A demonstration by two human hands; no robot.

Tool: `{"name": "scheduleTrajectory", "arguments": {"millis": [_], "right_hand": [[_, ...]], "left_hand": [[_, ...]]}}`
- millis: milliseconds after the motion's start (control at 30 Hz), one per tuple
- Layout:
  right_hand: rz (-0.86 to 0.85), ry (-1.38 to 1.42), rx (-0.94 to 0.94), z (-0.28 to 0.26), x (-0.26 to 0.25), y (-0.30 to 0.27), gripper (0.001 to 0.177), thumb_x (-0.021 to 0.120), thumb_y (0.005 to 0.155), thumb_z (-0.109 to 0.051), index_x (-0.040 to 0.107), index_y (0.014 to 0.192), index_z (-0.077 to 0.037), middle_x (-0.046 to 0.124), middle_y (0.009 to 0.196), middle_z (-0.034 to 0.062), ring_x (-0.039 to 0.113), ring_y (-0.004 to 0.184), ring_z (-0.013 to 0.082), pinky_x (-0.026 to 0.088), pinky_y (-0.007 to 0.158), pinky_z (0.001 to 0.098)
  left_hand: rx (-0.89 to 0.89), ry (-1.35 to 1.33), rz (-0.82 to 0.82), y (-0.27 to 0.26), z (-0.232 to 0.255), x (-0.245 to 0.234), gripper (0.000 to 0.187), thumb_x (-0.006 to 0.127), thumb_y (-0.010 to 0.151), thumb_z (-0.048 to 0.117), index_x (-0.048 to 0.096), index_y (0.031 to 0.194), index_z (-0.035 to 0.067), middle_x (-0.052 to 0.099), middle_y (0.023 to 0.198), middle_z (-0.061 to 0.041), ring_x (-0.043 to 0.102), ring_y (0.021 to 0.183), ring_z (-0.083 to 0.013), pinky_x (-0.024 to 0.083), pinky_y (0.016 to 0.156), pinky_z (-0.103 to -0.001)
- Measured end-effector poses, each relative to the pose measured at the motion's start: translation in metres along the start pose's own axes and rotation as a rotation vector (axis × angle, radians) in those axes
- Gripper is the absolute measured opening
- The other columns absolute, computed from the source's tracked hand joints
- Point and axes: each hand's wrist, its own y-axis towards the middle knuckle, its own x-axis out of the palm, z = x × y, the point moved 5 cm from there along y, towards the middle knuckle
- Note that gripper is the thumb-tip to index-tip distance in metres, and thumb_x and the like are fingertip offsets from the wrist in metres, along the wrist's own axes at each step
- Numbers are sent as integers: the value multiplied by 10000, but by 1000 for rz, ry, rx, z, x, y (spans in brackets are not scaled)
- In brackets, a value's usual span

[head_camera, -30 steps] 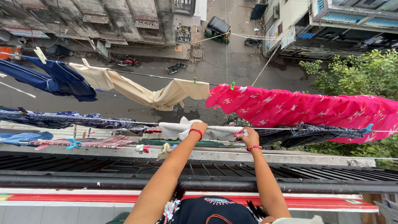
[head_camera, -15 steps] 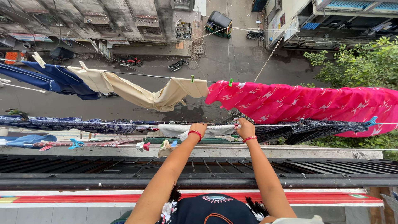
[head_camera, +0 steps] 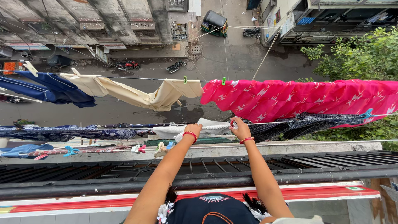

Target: The person hangs several pieces of wet laundry on a clothesline using clothespins. They retrieve items from a bucket, spread them out, and secure them to the line. Finally, they carry the empty bucket inside.

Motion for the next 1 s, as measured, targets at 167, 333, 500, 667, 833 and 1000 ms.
{"name": "scheduleTrajectory", "arguments": {"millis": [167,333,500,667,833,1000], "right_hand": [[22,113,150,14,-6,3,375,926,697,-204,741,982,-47,753,918,121,728,851,311,565,744,386],[52,730,424,39,-16,-4,297,877,718,-147,729,949,-31,771,872,40,696,774,100,541,685,264],[-43,741,715,42,10,-9,216,908,730,-99,737,838,-21,705,761,55,538,587,82,385,514,248],[-38,795,780,42,25,-4,185,886,754,-121,723,810,-56,587,645,-8,423,479,55,284,430,254],[24,808,752,82,-36,-7,145,861,752,-63,766,860,-42,585,616,-25,415,476,46,263,427,240],[226,713,889,131,-128,-33,161,863,733,-107,785,862,-50,549,621,-36,371,497,50,244,457,256]], "left_hand": [[9,29,-17,3,-3,-4,192,558,968,181,673,1115,135,733,1053,-134,741,924,-317,594,751,-432],[-9,33,-15,2,-8,-6,186,560,981,216,670,1112,143,732,1056,-130,733,925,-319,584,773,-440],[-27,62,-55,2,-11,-6,185,560,984,220,664,1118,147,726,1080,-127,722,957,-328,583,766,-447],[3,81,-28,10,-11,-11,208,557,959,163,649,1131,91,727,1090,-147,736,953,-324,595,766,-439],[113,72,-19,40,35,-9,193,544,955,123,633,1115,64,720,1107,-161,742,923,-344,599,746,-465],[277,-5,-26,87,134,-5,320,574,962,125,562,1279,87,711,1110,-173,737,958,-352,595,766,-463]]}}
